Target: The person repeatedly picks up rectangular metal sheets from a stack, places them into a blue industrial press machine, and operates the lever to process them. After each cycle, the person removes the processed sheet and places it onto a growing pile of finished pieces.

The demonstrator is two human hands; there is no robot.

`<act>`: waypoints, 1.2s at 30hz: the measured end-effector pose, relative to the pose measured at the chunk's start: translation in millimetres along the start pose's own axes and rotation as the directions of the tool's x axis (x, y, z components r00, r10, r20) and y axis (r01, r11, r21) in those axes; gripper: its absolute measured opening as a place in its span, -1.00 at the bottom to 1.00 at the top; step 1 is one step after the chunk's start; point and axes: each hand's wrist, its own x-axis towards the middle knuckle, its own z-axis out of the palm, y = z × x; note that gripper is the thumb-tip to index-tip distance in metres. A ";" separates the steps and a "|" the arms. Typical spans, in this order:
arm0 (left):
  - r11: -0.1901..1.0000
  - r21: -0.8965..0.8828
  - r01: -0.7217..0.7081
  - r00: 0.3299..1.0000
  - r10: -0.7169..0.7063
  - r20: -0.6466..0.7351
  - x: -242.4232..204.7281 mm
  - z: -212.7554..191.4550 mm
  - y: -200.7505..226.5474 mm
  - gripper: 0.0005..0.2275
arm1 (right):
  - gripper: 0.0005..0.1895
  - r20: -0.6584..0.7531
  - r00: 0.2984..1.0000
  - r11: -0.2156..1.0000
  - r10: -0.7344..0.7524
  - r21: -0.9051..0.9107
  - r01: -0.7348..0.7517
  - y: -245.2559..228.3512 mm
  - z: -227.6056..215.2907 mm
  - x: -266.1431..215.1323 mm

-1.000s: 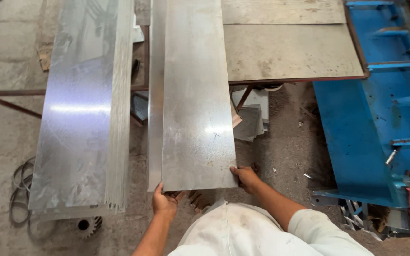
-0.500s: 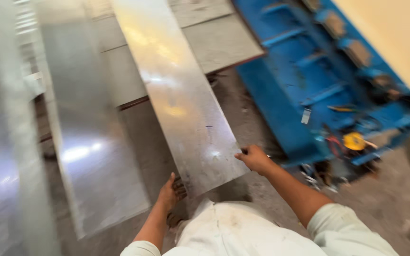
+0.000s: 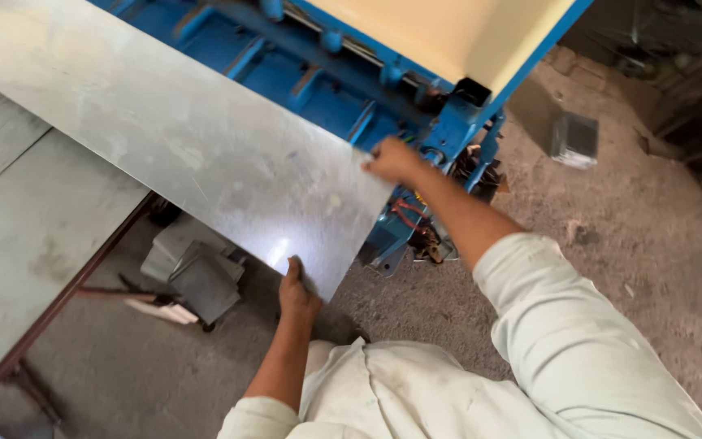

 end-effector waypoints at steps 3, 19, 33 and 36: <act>0.999 0.045 0.012 1.000 -0.012 -0.003 61.8 78.3 -15.5 -0.49 | -0.63 -0.308 0.941 0.960 -0.143 -0.274 0.056 20.2 -52.2 41.5; 0.879 0.346 0.328 0.936 -0.253 -0.243 347.6 132.4 -143.2 -0.61 | -0.82 -0.397 0.868 0.948 0.298 0.233 -0.218 219.6 -26.8 56.4; 0.748 0.603 0.279 0.957 -0.270 -0.108 401.7 192.7 -142.4 -0.47 | -0.76 -0.633 0.772 0.989 0.065 -0.060 -0.132 209.4 -11.4 116.4; 0.708 0.638 0.302 0.953 -0.251 -0.173 393.0 199.7 -135.8 -0.47 | -0.79 -0.635 0.769 0.991 0.079 -0.031 -0.127 213.0 -7.0 116.1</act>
